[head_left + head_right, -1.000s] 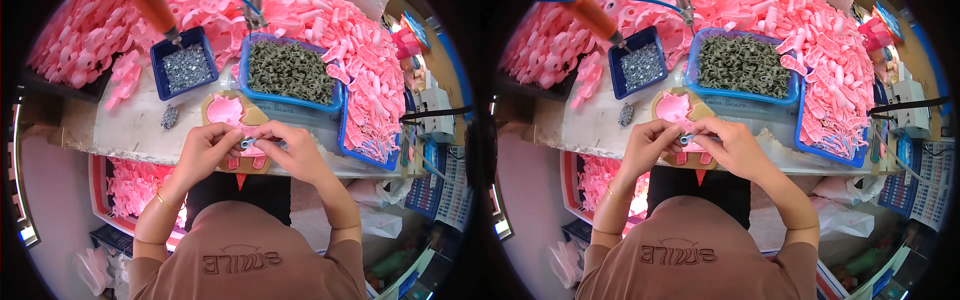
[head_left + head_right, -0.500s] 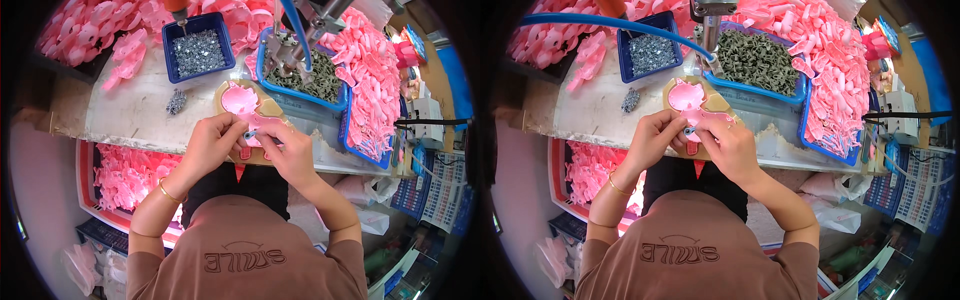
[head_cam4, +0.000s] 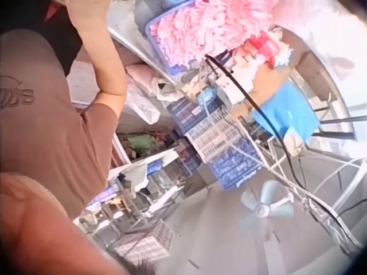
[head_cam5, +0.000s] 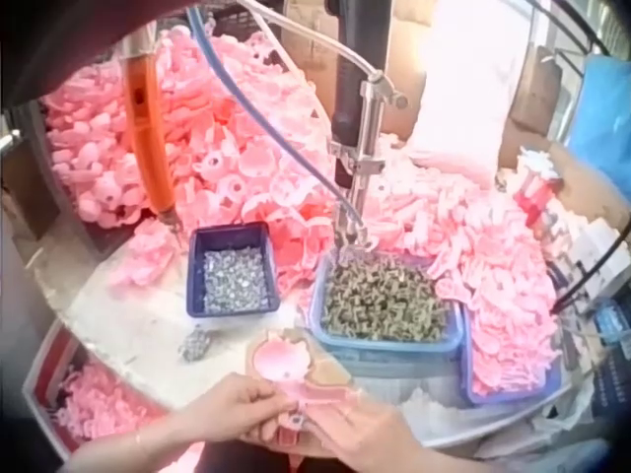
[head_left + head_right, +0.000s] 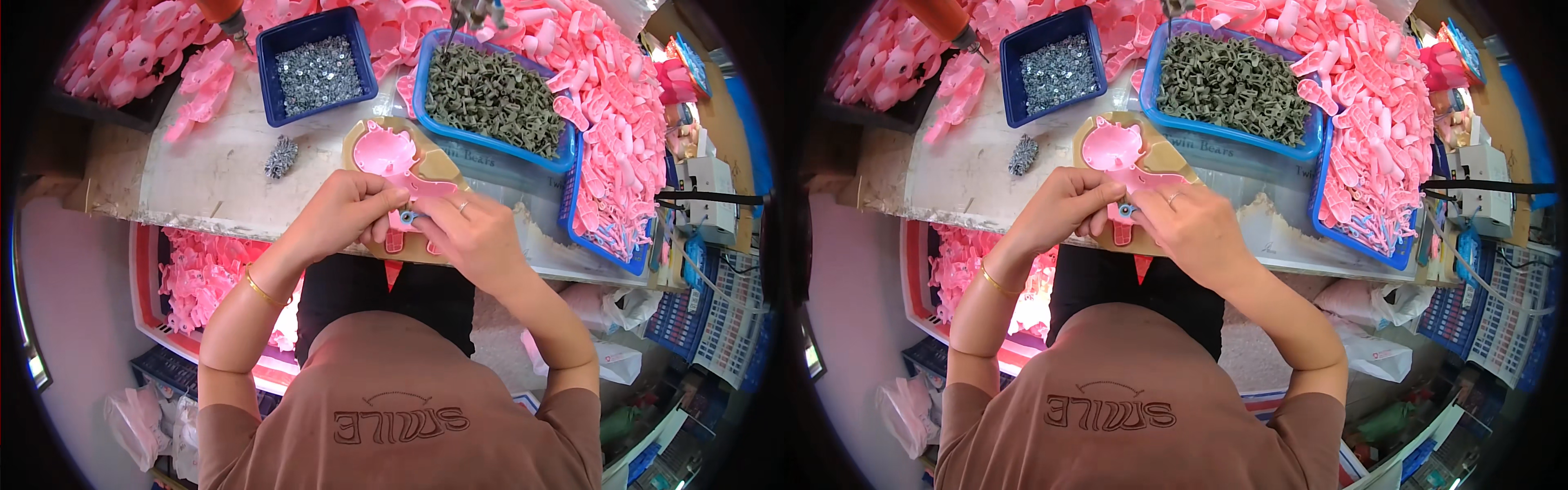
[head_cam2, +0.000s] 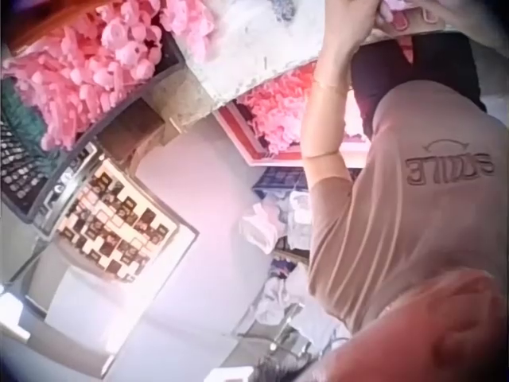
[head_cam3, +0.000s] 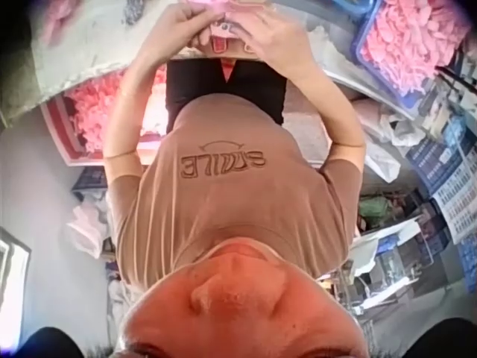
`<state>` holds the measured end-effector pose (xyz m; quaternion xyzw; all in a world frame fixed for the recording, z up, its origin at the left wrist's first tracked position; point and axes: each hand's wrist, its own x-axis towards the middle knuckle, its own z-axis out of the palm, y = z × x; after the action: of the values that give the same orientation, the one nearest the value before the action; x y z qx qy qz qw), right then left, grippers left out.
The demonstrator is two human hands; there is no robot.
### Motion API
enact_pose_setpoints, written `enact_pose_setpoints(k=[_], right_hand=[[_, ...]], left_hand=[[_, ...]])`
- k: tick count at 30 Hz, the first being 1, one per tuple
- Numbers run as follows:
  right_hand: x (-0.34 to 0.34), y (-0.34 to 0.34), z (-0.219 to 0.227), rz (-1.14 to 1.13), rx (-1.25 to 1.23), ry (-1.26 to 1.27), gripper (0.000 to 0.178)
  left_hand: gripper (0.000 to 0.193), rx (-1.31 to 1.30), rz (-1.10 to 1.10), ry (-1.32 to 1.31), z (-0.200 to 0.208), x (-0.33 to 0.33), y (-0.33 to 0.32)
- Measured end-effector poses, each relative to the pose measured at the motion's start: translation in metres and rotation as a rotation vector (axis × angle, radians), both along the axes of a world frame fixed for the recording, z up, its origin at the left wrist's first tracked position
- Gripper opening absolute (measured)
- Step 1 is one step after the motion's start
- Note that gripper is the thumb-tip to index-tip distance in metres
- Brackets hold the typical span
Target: Assemble pink plastic toy pigs using a glue applicator and a pneumatic stapling tool.
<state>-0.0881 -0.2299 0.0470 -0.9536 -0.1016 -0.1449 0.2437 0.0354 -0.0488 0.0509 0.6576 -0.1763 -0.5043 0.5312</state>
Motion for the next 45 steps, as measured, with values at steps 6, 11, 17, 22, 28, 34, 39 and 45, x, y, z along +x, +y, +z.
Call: enact_pose_setpoints(k=[6, 11, 17, 22, 28, 34, 39, 45], right_hand=[[0.01, -0.001, -0.003, -0.018, -0.124, -0.088, 0.024], [0.02, 0.009, -0.016, -0.009, -0.245, 0.009, 0.02], [0.024, 0.012, -0.019, 0.015, -0.264, 0.047, 0.017], [0.023, 0.014, -0.016, 0.032, -0.256, 0.086, 0.016], [0.021, 0.011, -0.017, 0.045, -0.226, 0.102, 0.015], [0.033, 0.006, -0.011, 0.122, -0.239, 0.182, 0.016], [0.03, 0.004, -0.02, 0.064, -0.137, 0.137, 0.019], [0.03, 0.005, -0.019, 0.036, -0.152, 0.137, 0.02]], left_hand=[[0.026, -0.027, 0.31, -0.477, 0.004, -0.001, 0.007], [0.016, -0.143, 0.201, -1.27, -0.016, -0.005, 0.018], [0.021, -0.168, 0.031, -1.415, -0.025, -0.018, 0.025], [0.026, -0.2, 0.018, -1.437, -0.031, -0.02, 0.029], [0.028, -0.205, 0.014, -1.421, -0.034, -0.016, 0.032], [0.029, -0.104, -0.173, -1.508, -0.036, -0.024, 0.026], [0.025, -0.075, -0.139, -1.477, -0.038, -0.03, 0.021], [0.024, -0.035, -0.119, -1.476, -0.041, -0.036, 0.019]])
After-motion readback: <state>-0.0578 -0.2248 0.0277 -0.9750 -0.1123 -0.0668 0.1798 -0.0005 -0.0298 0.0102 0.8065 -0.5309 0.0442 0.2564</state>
